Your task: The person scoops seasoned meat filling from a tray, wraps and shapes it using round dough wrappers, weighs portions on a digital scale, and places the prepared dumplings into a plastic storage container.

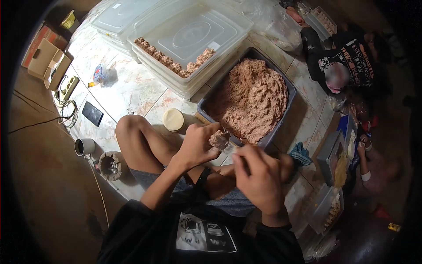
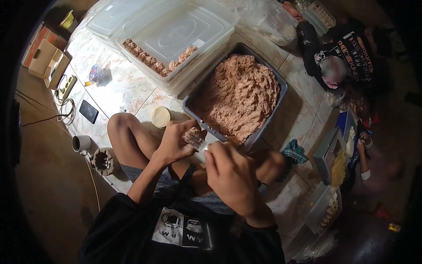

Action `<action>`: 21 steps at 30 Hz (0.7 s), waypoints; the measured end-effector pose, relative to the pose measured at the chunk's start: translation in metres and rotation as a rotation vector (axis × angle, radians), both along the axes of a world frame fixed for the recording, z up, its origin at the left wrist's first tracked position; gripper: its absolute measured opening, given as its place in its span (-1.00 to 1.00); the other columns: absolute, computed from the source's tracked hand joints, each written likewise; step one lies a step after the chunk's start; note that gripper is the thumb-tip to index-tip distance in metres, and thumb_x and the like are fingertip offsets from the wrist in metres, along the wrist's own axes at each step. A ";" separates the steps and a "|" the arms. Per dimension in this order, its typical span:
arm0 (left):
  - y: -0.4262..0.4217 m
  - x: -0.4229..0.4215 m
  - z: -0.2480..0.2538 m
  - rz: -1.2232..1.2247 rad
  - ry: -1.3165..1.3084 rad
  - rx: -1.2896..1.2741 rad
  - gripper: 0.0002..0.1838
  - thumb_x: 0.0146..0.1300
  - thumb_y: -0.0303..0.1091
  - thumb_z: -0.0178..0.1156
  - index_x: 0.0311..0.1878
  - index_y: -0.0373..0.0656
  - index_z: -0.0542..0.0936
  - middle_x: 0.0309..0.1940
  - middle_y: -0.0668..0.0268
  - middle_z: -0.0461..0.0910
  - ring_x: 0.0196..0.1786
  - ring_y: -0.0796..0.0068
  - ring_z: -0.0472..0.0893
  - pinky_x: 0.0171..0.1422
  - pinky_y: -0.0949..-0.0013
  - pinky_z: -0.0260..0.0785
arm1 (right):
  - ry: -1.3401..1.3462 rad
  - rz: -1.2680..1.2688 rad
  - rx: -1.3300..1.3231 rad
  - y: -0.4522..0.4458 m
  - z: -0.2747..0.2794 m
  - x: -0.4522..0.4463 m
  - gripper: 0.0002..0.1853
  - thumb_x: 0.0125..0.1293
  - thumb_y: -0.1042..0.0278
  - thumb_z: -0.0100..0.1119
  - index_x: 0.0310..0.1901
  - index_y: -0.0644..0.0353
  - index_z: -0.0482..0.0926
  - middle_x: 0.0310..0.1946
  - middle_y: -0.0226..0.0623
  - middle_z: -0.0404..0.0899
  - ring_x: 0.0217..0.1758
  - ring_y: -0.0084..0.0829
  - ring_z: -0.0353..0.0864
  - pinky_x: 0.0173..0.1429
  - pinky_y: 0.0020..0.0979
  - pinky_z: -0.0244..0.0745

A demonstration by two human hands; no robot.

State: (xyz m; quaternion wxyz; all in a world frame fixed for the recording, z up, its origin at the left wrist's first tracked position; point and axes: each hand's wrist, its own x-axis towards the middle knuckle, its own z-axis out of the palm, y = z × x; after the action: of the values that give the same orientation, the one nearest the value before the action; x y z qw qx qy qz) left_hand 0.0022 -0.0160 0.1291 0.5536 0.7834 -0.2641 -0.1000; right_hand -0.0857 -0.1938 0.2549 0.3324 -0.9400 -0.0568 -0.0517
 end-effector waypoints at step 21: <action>0.039 -0.016 -0.079 0.441 0.202 -0.094 -0.68 0.24 -0.48 0.62 -0.16 -0.25 0.58 -0.38 0.44 0.58 -0.27 0.74 0.49 -0.18 0.52 0.40 | 0.121 0.068 -0.604 -0.115 -0.124 0.054 -0.90 0.35 0.47 0.30 -0.31 0.21 0.77 -0.34 -0.06 0.79 -0.25 0.01 0.84 -0.11 -0.02 0.71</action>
State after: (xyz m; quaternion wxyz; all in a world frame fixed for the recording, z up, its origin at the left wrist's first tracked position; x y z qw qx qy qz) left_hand -0.0141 0.0231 0.0503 0.6217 0.7814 -0.0342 -0.0421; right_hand -0.0318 -0.3093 0.1308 0.0423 -0.9952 -0.0811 0.0346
